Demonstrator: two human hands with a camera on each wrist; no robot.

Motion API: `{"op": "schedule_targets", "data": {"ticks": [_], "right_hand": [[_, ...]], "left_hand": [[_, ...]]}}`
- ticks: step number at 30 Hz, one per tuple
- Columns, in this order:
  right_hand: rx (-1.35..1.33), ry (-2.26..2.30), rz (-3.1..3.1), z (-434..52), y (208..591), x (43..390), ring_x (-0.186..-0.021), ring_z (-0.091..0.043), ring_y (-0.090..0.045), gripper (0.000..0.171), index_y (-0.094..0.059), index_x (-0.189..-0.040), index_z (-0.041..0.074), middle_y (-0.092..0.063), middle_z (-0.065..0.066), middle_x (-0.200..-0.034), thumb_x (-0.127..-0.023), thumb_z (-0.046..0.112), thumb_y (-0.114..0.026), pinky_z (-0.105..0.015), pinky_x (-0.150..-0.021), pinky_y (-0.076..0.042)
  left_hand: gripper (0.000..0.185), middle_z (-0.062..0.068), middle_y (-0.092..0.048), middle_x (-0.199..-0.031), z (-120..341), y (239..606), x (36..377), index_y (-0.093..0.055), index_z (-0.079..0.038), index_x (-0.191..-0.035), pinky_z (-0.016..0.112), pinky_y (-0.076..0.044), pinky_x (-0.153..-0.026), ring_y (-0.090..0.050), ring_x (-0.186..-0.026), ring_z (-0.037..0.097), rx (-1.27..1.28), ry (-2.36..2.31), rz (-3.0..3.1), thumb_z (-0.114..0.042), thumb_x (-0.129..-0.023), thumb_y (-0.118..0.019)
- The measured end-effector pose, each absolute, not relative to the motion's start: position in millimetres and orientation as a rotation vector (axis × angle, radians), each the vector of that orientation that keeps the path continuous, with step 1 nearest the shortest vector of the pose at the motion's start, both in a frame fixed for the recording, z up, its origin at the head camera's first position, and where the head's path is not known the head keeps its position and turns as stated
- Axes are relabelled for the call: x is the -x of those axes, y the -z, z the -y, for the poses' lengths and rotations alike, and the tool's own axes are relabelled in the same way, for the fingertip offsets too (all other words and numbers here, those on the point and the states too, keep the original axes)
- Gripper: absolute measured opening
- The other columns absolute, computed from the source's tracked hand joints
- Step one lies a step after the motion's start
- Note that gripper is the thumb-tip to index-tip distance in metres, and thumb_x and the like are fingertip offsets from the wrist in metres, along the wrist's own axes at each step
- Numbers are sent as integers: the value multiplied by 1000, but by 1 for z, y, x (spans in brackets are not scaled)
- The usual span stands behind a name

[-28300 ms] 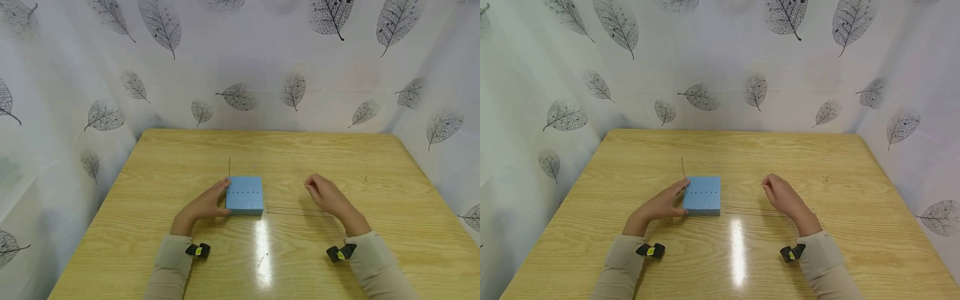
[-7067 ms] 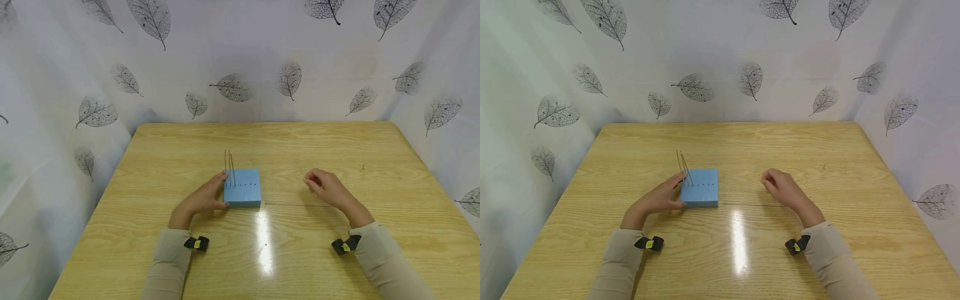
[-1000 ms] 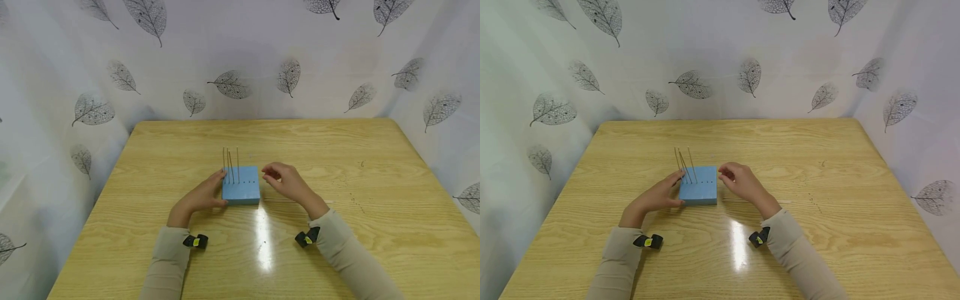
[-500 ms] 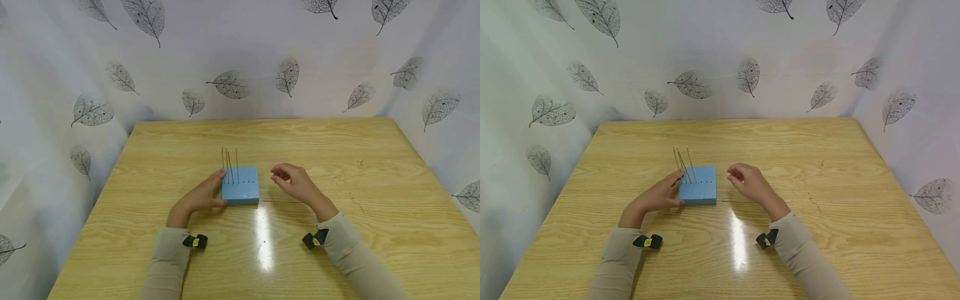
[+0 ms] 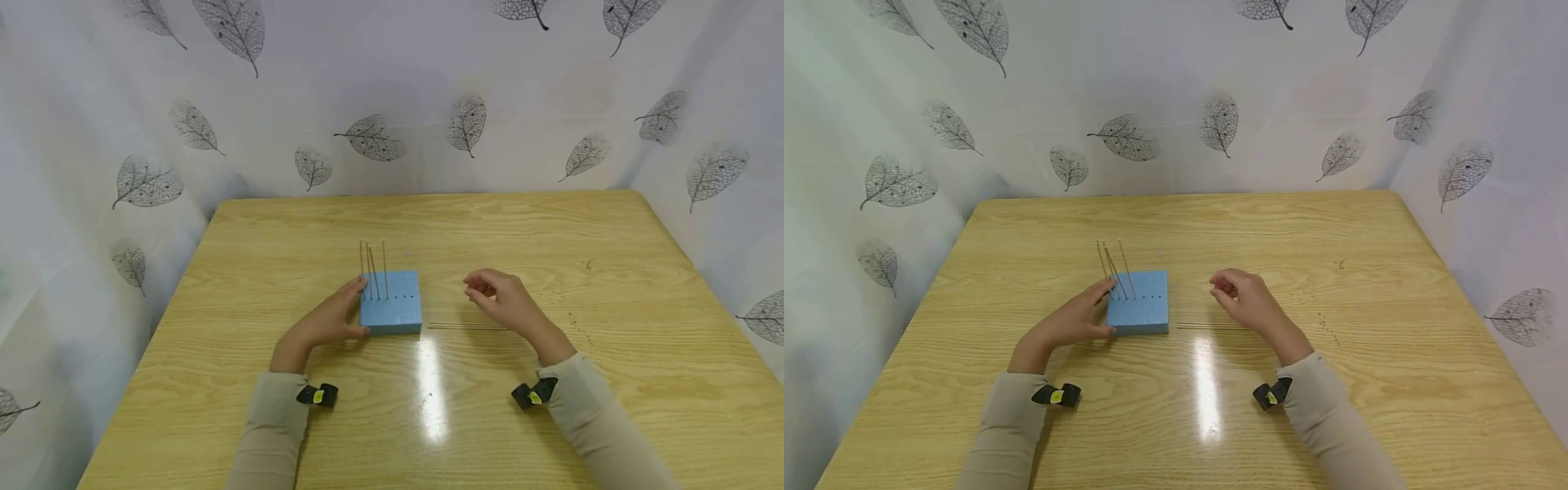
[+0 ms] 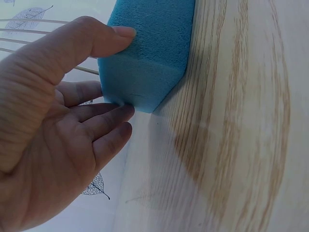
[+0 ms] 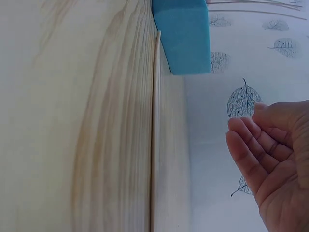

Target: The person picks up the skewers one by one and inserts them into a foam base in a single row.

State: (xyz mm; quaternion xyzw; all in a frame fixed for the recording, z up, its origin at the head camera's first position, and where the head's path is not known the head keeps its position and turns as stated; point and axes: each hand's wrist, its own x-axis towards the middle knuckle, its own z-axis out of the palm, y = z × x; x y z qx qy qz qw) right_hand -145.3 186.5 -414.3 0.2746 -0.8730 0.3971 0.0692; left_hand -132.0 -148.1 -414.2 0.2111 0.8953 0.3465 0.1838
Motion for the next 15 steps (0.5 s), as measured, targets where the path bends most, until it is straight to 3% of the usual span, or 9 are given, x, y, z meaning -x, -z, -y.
{"op": "schedule_targets", "data": {"ticks": [15], "right_hand": [[-764, -1105, 2640, -220, 415, 141, -67, -13, -63, 16, -65, -100, -5, -67, -6, -80, -84, -3, -67, -23, -59, -52]], "left_hand": [[92, 16, -8, -157, 149, 420, 135, -14, -1, -151, 49, -18, -114, -13, -142, 35, -596, -991, -2515, -16, -82, -74]]}}
